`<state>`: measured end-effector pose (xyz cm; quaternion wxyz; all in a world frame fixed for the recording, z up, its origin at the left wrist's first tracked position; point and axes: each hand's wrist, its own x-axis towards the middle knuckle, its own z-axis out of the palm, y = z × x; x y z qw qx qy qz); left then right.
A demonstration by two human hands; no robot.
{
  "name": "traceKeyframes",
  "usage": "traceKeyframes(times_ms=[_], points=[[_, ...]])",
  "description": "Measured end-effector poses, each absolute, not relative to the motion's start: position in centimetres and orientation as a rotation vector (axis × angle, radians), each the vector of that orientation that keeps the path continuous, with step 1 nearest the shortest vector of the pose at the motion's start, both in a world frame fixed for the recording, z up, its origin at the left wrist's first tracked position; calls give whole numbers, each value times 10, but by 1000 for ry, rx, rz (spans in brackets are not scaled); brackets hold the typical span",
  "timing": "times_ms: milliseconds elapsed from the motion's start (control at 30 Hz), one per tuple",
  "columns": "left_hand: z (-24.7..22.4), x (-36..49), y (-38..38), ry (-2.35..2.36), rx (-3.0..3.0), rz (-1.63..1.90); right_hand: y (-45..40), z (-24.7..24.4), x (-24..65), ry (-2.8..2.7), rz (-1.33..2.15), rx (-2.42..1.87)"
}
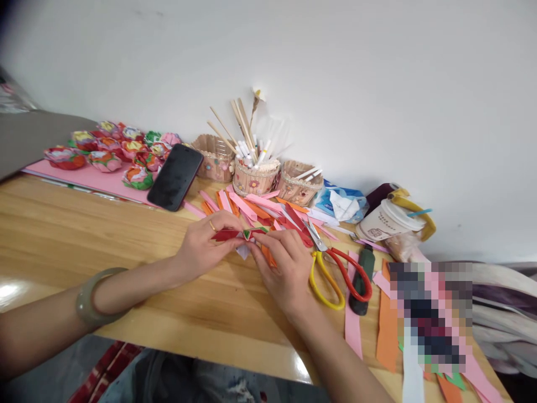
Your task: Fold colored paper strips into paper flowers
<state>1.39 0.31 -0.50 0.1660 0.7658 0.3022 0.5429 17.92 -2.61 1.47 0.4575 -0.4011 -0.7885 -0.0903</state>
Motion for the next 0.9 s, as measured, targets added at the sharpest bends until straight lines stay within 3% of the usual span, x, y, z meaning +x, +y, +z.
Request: traceKeyframes(times_ms=[667, 900], points=[[0, 13, 7, 888, 2287, 1506, -18, 14, 186, -2044, -98, -881], [12, 13, 8, 784, 1890, 1217, -20, 16, 185, -1974, 234, -986]])
